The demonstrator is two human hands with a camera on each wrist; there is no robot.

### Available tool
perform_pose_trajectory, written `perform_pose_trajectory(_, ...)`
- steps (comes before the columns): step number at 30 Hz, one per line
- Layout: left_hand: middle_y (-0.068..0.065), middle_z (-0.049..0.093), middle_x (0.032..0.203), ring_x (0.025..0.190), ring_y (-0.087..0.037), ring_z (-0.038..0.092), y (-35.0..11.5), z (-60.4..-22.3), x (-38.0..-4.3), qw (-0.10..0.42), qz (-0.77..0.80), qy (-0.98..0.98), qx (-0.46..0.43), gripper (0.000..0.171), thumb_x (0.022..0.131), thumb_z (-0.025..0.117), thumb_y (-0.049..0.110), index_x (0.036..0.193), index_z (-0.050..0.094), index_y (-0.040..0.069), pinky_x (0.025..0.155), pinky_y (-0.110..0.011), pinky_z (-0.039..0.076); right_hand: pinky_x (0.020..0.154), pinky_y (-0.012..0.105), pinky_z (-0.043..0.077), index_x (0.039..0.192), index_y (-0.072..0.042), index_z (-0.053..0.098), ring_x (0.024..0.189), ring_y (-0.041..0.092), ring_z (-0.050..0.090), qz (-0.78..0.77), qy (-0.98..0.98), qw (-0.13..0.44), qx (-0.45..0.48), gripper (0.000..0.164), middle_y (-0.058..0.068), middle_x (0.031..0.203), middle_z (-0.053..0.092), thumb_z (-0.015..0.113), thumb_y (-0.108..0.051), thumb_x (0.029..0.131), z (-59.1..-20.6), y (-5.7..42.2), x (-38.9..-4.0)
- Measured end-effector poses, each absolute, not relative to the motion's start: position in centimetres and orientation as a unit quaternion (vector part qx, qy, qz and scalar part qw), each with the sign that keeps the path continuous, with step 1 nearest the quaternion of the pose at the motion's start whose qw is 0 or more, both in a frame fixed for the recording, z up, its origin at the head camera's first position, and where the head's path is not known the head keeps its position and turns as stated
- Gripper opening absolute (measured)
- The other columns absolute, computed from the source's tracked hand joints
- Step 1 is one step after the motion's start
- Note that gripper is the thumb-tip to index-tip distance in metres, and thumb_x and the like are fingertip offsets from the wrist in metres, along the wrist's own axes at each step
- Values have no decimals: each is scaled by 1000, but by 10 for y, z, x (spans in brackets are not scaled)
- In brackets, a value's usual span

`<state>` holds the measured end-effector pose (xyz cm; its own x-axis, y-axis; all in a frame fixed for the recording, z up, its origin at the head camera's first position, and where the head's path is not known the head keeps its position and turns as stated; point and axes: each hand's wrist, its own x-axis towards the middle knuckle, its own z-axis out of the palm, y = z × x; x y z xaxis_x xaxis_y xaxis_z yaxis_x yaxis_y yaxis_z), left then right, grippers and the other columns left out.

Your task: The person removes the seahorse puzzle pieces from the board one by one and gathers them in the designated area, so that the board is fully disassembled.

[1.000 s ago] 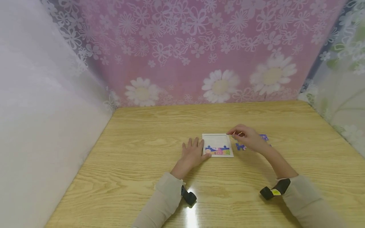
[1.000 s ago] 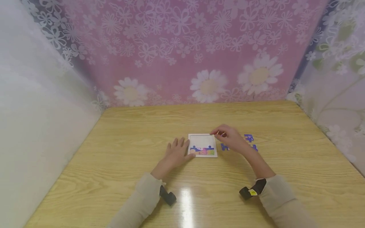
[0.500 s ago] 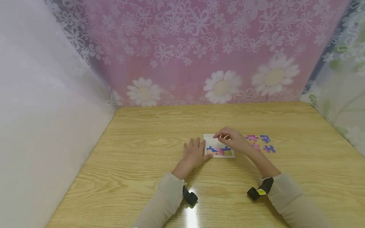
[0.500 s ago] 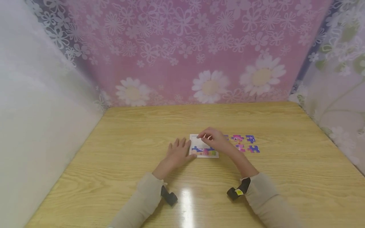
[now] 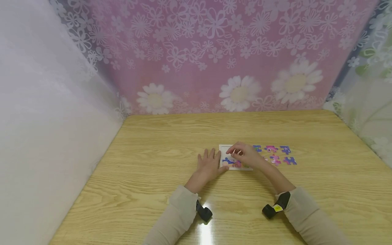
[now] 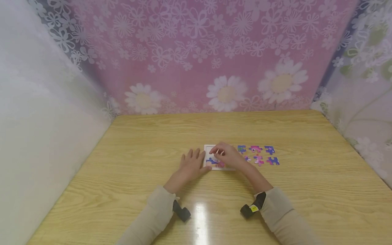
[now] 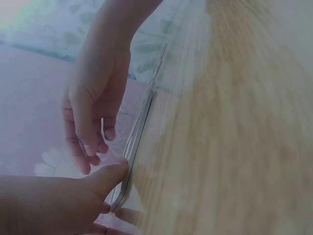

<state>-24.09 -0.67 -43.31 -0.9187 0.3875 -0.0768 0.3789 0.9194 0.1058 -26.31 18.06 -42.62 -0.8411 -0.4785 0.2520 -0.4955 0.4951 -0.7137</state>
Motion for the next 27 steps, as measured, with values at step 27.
perform_pose_trajectory(27, -12, 28, 146, 132, -36, 21, -6, -433, -242, 40, 43, 978, 199, 73, 89, 40, 61, 144, 32, 14, 100, -57, 23, 70, 31, 45, 111, 0, 61, 83, 18, 49, 381, -873, -45, 301, 32, 5, 98, 52, 68, -16, 84, -446, 183, -263)
